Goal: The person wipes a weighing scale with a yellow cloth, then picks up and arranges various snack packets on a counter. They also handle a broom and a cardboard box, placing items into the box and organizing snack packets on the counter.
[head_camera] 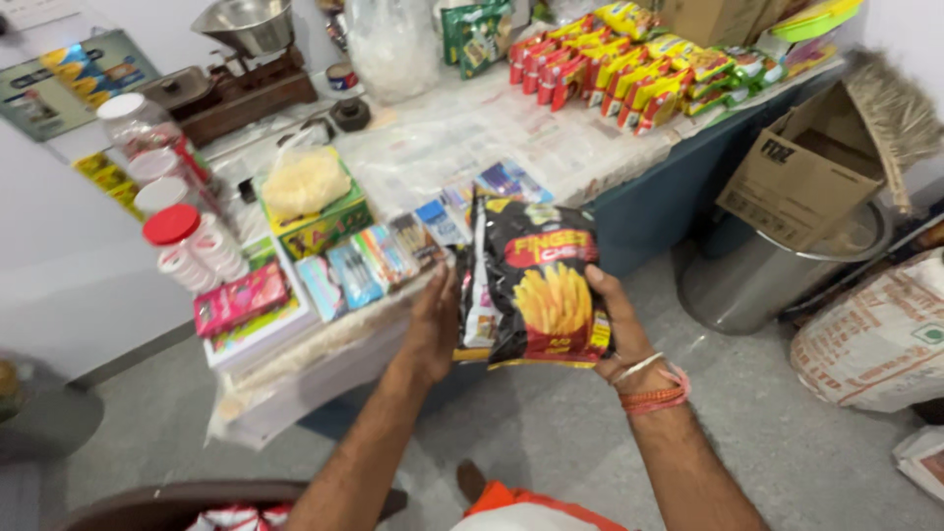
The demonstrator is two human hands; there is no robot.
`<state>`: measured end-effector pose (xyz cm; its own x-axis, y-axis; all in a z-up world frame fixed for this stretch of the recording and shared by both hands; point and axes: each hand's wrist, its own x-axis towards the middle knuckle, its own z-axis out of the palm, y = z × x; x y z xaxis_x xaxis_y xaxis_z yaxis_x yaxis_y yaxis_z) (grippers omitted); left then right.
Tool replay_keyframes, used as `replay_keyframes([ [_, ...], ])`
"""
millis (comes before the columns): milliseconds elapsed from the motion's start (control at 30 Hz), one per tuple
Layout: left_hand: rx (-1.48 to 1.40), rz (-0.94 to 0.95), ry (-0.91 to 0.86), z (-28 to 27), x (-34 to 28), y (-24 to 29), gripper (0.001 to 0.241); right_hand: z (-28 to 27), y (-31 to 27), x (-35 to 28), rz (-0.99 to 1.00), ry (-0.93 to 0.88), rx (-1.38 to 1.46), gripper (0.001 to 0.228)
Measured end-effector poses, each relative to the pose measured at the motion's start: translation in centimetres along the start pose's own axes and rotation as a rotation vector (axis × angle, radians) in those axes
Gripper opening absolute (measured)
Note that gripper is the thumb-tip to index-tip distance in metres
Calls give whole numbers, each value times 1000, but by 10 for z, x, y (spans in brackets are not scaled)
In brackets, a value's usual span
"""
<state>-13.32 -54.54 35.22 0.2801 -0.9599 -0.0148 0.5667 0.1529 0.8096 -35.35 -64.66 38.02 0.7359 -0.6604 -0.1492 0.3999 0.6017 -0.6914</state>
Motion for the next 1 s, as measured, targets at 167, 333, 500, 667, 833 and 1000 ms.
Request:
replay_keyframes([
  [167, -498, -111, -108, -1, 47, -4, 67, 6, -16, 48, 19, 17, -148, 65],
  [333, -555, -106, -91, -10, 97, -9, 49, -3, -44, 97, -305, 241, -605, 67],
  [500, -507, -176, -93, -23, 147, -22, 39, -24, -48, 129, -604, 469, -1025, 55],
  [667, -331, -188, -65, -10, 205, -19, 42, -58, -61, 170, -733, 489, -1030, 32],
  [833, 50, -190, 89, 18, 291, -1, 65, -97, -90, 236, -573, 395, -575, 39],
  [1000, 356, -118, 40, 38, 400, 1, 78, -120, -125, 313, -523, 192, -396, 62],
])
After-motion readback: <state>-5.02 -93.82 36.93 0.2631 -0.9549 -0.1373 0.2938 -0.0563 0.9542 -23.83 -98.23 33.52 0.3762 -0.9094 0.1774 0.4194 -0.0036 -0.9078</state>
